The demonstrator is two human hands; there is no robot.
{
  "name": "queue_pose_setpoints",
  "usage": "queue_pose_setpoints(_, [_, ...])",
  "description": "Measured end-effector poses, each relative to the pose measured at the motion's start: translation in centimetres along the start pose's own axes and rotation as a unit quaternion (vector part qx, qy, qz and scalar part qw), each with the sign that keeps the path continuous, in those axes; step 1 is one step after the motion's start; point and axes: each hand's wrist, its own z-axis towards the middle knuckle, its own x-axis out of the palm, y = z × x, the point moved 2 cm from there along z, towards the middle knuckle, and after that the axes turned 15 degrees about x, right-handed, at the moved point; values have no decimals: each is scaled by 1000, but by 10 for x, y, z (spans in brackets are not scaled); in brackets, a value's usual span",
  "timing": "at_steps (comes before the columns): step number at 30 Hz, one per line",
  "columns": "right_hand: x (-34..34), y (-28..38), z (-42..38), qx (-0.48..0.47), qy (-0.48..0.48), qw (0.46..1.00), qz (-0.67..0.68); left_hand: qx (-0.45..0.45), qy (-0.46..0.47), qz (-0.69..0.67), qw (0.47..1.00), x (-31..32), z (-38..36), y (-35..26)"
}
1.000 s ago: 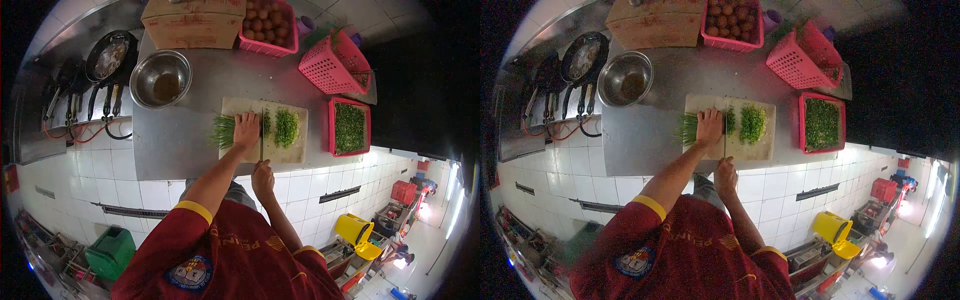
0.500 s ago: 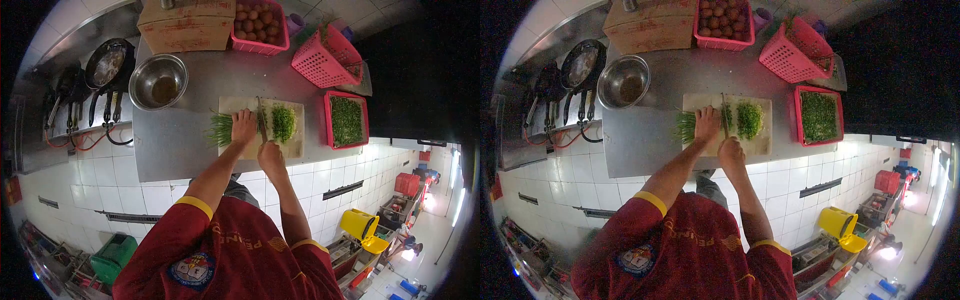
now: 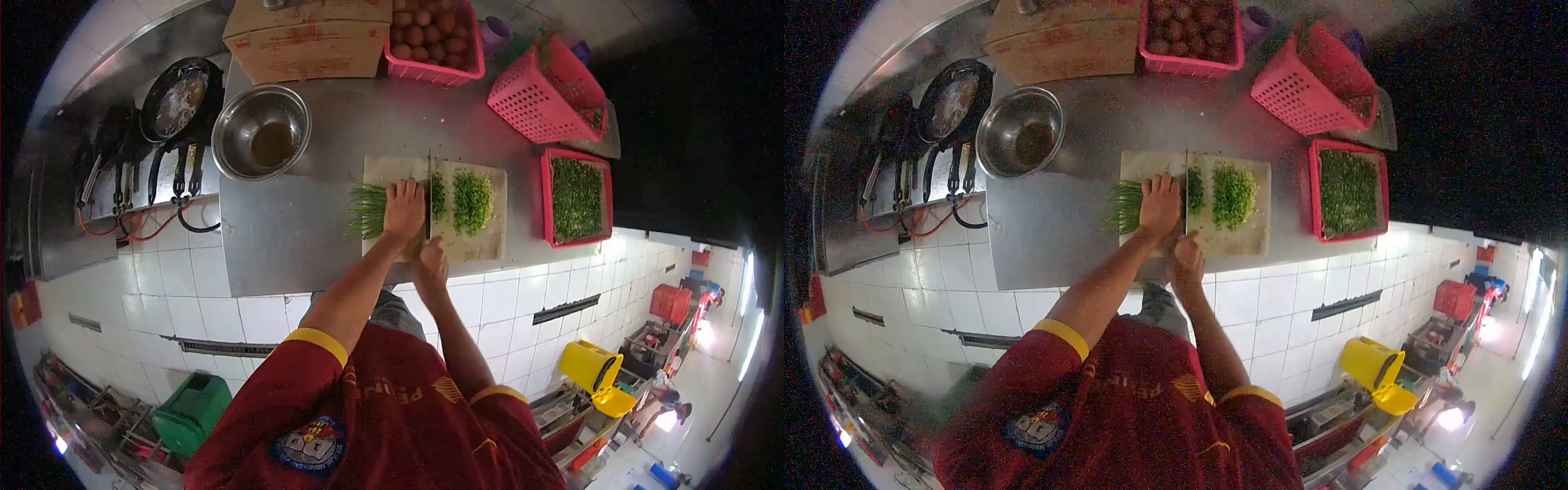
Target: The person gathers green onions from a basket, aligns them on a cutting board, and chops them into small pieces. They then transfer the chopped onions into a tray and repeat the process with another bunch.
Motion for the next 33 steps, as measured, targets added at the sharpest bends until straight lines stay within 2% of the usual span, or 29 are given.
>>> queue_pose_setpoints(1, [-3,5,6,-7,-7,1000,-11,1,-6,2,1000,0,2,0])
queue_pose_setpoints(3, [-24,40,29,98,22,993,-55,3,3,-20,1000,-4,3,0])
queue_pose_setpoints(4, [-30,42,28,77,14,995,-55,3,10,-31,999,-4,1,1])
queue_pose_setpoints(6, [-48,41,28,36,-2,998,-58,9,-32,-2,999,-2,0,2])
queue_pose_setpoints(7, [-74,61,19,43,6,998,-55,10,-53,11,998,-2,0,1])
queue_pose_setpoints(10, [-77,52,10,51,31,993,-99,7,-47,-10,999,0,1,1])
queue_pose_setpoints(16, [-86,65,-33,108,77,990,-57,-1,-7,-40,999,-4,0,0])
queue_pose_setpoints(17, [-69,49,-34,87,70,993,-48,-3,14,-47,999,-7,1,0])
queue_pose_setpoints(19, [-55,40,-36,127,83,988,-37,-8,56,-61,997,-7,2,0])
queue_pose_setpoints(21, [-36,29,-33,163,99,981,-26,-10,48,-61,997,-7,2,-1])
queue_pose_setpoints(24, [-14,18,-17,85,10,996,24,3,11,-33,999,3,3,1])
queue_pose_setpoints(25, [-3,8,-3,56,27,997,39,10,-3,-18,1000,6,0,3])
queue_pose_setpoints(28, [11,14,35,188,53,979,52,2,31,-69,997,-6,3,4])
queue_pose_setpoints(31, [-23,36,28,81,10,996,-30,19,-63,-23,998,-7,0,2])
queue_pose_setpoints(33, [-40,38,26,49,11,998,-31,3,-58,-44,997,-1,-1,3])
